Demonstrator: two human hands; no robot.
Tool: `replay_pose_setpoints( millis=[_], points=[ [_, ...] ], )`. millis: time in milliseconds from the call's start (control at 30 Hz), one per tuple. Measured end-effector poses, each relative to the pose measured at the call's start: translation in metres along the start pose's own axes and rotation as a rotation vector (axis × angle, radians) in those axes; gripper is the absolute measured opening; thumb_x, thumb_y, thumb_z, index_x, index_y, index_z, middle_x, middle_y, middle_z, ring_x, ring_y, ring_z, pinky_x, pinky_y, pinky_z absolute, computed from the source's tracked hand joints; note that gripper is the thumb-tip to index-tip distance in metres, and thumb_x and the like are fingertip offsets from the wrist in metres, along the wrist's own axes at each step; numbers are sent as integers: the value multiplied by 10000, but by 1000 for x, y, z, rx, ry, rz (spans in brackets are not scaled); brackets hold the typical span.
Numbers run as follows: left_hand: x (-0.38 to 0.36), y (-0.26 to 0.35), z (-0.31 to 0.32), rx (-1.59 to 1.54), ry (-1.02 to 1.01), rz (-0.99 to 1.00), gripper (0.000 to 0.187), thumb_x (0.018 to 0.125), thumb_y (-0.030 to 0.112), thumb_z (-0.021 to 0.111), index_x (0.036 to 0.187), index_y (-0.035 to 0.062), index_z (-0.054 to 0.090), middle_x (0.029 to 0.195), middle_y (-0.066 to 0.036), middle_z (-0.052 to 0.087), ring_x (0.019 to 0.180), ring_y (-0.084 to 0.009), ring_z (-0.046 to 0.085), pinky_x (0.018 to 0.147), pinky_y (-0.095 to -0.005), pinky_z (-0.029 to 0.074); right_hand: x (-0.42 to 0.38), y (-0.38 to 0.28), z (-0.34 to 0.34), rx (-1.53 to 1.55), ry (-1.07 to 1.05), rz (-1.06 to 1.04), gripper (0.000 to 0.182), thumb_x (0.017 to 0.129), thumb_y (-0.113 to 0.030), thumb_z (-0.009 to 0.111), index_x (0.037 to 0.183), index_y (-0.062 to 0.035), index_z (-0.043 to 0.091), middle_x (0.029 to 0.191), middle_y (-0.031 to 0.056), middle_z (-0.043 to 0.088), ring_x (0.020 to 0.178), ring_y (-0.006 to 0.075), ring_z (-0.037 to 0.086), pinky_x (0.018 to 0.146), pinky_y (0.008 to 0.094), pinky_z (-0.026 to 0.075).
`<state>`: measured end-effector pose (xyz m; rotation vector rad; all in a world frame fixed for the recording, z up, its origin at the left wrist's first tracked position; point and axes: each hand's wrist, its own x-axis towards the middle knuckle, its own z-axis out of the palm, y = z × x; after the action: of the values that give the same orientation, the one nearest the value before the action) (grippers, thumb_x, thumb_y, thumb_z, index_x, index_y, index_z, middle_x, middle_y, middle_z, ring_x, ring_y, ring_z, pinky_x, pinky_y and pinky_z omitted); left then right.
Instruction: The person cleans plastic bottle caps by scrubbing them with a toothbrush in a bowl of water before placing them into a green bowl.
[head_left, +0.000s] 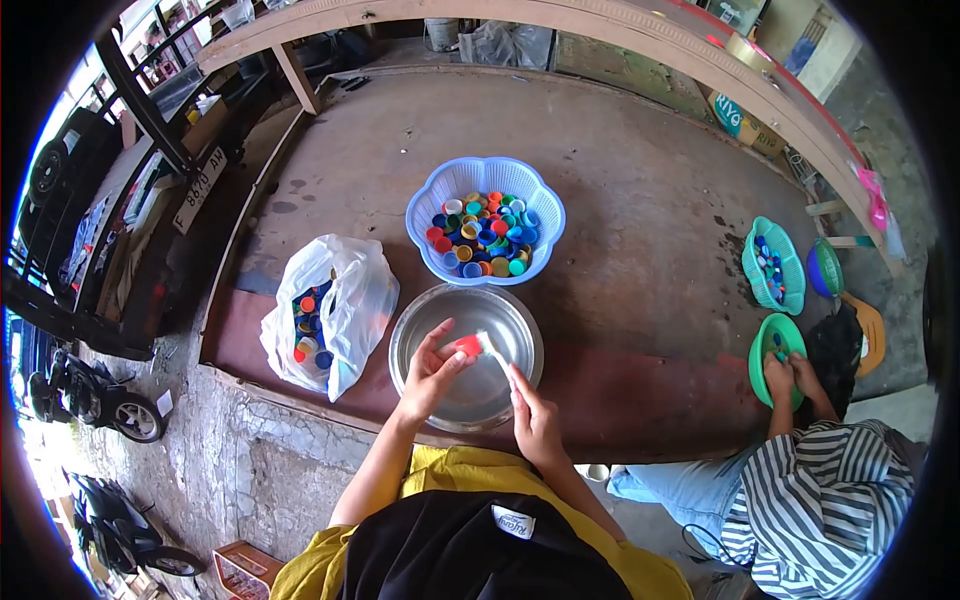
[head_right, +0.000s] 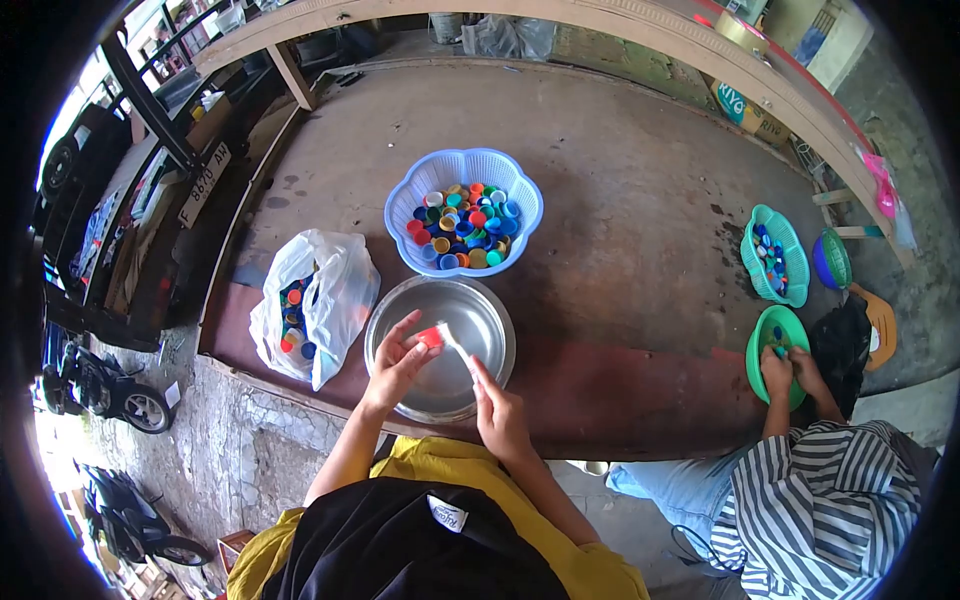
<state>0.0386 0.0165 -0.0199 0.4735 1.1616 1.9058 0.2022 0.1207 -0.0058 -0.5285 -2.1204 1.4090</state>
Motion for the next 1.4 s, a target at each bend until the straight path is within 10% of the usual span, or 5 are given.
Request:
replay_pose_setpoints(
  millis=[533, 667, 1400],
  points=[
    [3, -3, 5, 129, 7, 60, 288, 917, 48, 558, 1176, -18, 449, 1131, -136, 597, 1035, -154, 577, 931, -287, 461, 2, 3, -5, -218, 52, -110, 463, 884, -21, 511, 1331, -140, 484, 969, 195, 649, 779, 337, 652, 628, 384, 506],
    [0, 3, 8, 88, 32, -8, 291, 928, 73, 548, 1185, -13, 442, 1144, -133, 590, 1050, -157, 574, 951, -293, 457, 2, 0, -17, -230, -17, -41, 370, 925, -13, 469, 1293, -27, 501, 1076, 223, 634, 942, 298, 661, 764, 309, 507],
    [0, -4, 1, -279, 73, -40, 372, 974, 99, 445, 1340, 47, 408, 1185, -81, 548, 1026, -148, 576, 914, -319, 491, -4, -2, -2, -152, -90, -8, 385, 925, -32, 490, 1309, -55, 493, 1000, 223, 647, 822, 298, 675, 708, 305, 505]
  ],
)
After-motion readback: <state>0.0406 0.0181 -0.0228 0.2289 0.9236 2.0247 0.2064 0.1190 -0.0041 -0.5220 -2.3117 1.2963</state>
